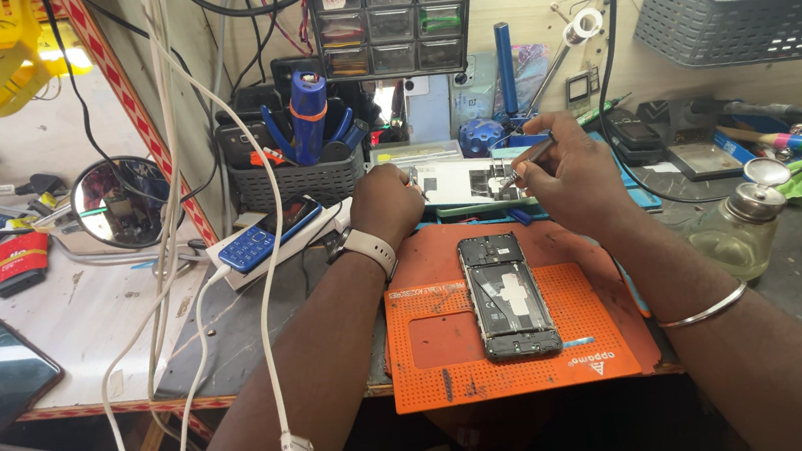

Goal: The person uses a hot air gun to heat a smartphone motherboard, then inspects and manipulates internal components with a screwdriver. They connect a charging cable to test the device, remove and reposition the motherboard, and continue adjusting internal parts on a cluttered electronics repair workbench.

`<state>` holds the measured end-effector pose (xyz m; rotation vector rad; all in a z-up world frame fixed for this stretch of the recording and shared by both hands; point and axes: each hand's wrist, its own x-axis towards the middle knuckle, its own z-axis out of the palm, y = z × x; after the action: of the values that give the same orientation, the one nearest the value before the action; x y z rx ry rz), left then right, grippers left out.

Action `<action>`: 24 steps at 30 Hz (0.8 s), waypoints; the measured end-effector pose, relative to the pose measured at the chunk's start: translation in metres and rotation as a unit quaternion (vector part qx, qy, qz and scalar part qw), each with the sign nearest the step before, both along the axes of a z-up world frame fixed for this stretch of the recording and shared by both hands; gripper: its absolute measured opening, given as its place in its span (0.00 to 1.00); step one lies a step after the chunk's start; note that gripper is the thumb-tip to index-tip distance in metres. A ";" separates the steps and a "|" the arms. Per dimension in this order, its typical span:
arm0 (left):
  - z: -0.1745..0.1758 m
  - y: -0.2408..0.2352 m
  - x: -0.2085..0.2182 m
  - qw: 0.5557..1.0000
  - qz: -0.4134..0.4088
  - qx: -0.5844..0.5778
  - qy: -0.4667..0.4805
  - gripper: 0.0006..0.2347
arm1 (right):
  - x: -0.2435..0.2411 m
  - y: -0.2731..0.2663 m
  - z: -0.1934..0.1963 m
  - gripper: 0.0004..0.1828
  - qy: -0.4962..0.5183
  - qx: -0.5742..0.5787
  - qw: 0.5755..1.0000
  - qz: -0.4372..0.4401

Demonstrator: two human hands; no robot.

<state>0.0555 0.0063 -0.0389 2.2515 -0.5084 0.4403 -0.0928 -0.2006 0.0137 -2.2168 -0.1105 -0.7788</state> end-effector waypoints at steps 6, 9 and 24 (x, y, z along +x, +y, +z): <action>-0.003 -0.003 0.002 1.000 -0.009 -0.016 0.012 0.08 | 0.000 -0.001 -0.001 0.22 0.000 -0.002 1.000 -0.010; -0.003 -0.002 0.001 1.000 -0.012 -0.024 0.011 0.07 | -0.001 0.000 -0.001 0.22 -0.010 0.006 1.000 0.006; 0.005 -0.001 -0.008 0.999 -0.022 -0.021 0.035 0.09 | 0.000 0.002 0.002 0.20 0.016 0.034 0.997 0.061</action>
<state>0.0473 0.0049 -0.0338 2.2021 -0.5064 0.3466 -0.0931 -0.1984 0.0156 -2.1347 -0.1993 -0.6701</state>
